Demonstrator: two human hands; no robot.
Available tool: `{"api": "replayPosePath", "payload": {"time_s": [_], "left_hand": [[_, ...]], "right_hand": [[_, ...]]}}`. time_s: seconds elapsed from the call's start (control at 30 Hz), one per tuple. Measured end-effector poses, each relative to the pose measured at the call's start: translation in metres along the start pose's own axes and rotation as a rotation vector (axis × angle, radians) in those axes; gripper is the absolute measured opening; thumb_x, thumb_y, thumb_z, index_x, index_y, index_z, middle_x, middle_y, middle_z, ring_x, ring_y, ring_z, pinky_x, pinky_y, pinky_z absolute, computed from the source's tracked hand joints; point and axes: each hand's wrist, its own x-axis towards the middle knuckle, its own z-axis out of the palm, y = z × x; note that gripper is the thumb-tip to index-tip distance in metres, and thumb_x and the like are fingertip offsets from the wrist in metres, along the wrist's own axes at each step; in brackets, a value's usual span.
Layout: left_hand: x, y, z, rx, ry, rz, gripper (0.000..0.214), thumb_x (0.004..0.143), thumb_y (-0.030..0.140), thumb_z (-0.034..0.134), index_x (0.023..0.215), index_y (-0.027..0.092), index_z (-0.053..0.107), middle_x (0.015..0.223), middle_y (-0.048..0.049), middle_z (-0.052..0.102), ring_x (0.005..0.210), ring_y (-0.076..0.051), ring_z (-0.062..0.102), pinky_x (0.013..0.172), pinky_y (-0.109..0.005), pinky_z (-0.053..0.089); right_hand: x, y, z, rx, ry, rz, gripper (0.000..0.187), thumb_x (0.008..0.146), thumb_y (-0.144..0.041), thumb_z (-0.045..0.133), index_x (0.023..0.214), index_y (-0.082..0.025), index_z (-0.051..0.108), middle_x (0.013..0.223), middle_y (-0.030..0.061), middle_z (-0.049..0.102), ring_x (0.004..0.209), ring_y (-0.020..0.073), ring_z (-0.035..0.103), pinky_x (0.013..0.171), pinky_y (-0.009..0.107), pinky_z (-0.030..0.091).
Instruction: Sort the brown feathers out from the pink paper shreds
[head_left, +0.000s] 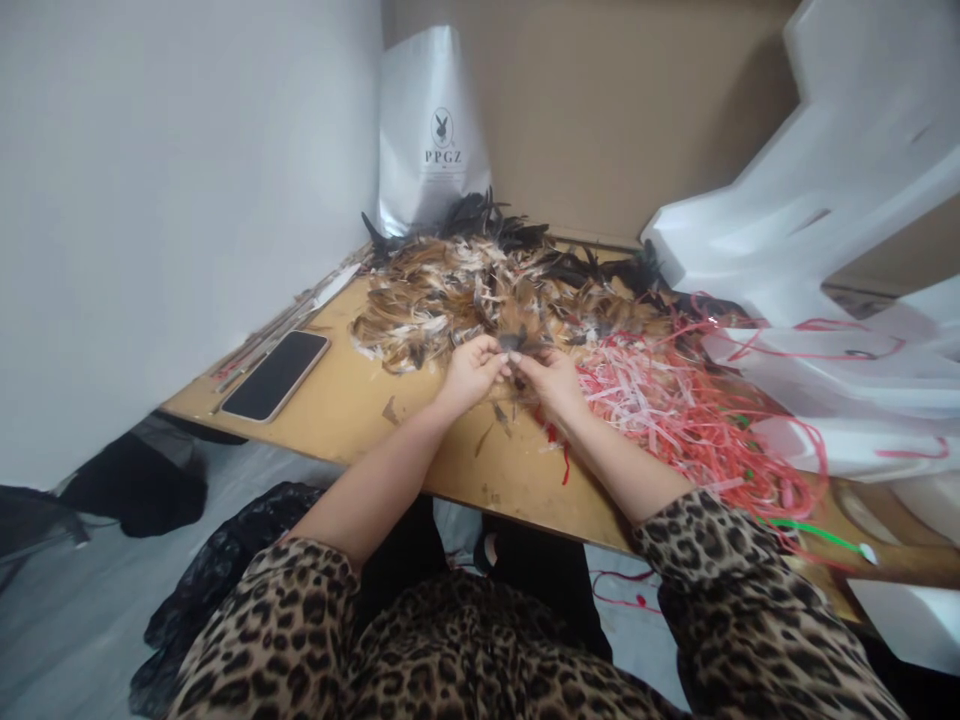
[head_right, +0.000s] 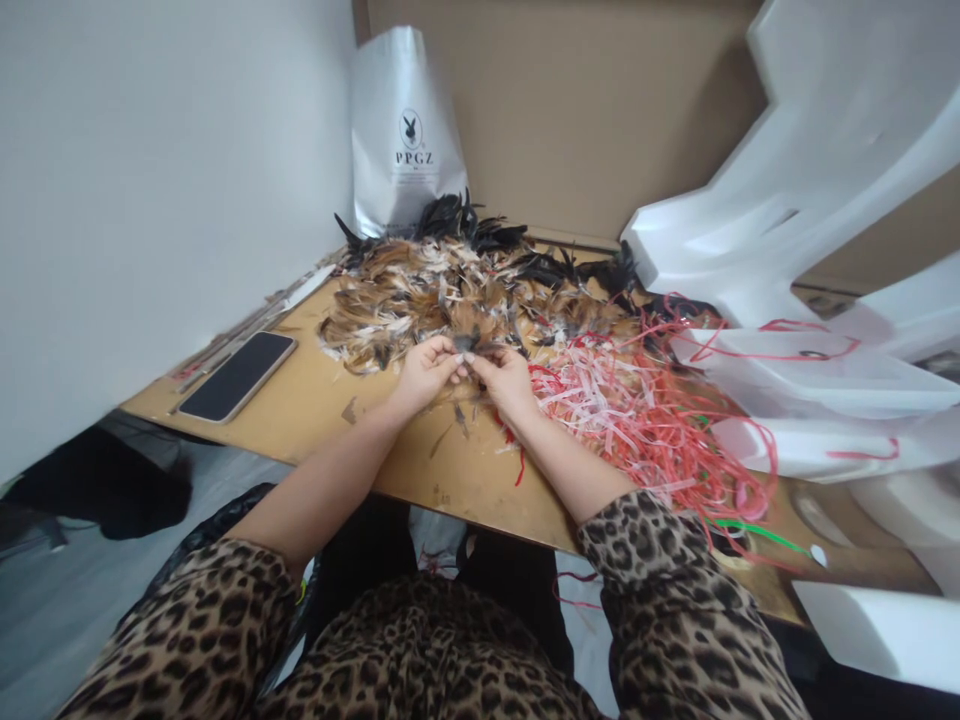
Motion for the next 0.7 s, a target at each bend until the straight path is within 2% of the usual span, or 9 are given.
{"api": "replayPosePath", "payload": {"time_s": [0.17,0.3,0.43,0.57,0.7], "left_hand": [[-0.001,0.002,0.001,0.001,0.009,0.014,0.017,0.068,0.025,0.064,0.072,0.013,0.052,0.055,0.001,0.058,0.048,-0.006,0.053,0.049,-0.017,0.042],[-0.002,0.004,0.0,-0.04,0.012,-0.027,0.021,0.065,0.027,0.067,0.071,0.013,0.052,0.054,0.0011,0.058,0.046,-0.006,0.051,0.047,-0.017,0.04],[-0.001,0.004,-0.003,-0.196,-0.032,-0.117,0.025,0.063,0.027,0.07,0.071,0.012,0.052,0.055,0.0006,0.058,0.046,-0.005,0.05,0.046,-0.016,0.037],[0.001,0.0,-0.008,-0.439,-0.115,-0.274,0.028,0.057,0.022,0.074,0.072,0.012,0.053,0.057,0.0028,0.055,0.05,-0.003,0.05,0.046,-0.013,0.036],[0.004,-0.003,-0.009,-0.49,-0.138,-0.334,0.028,0.057,0.021,0.075,0.073,0.011,0.054,0.059,0.003,0.053,0.049,-0.002,0.047,0.045,-0.013,0.034]], "right_hand": [[0.0,0.001,-0.001,-0.008,0.042,0.018,0.026,0.061,-0.04,0.07,0.064,-0.017,0.059,0.055,-0.0028,0.056,0.047,0.0081,0.044,0.048,0.022,0.032],[-0.001,-0.005,-0.001,-0.022,0.023,-0.005,0.025,0.061,-0.038,0.07,0.06,-0.016,0.057,0.052,-0.0037,0.054,0.047,0.0074,0.042,0.048,0.022,0.032],[-0.003,-0.011,-0.001,-0.056,-0.016,-0.032,0.026,0.061,-0.039,0.069,0.06,-0.016,0.056,0.053,-0.0032,0.053,0.049,0.0082,0.043,0.05,0.023,0.033],[-0.005,-0.014,0.001,-0.037,-0.041,-0.059,0.026,0.061,-0.041,0.069,0.064,-0.018,0.058,0.059,-0.0023,0.056,0.054,0.0096,0.046,0.054,0.024,0.037],[-0.004,-0.014,0.002,-0.027,-0.061,-0.074,0.029,0.059,-0.044,0.069,0.07,-0.019,0.06,0.067,-0.0002,0.061,0.065,0.0133,0.053,0.065,0.027,0.043]]}}
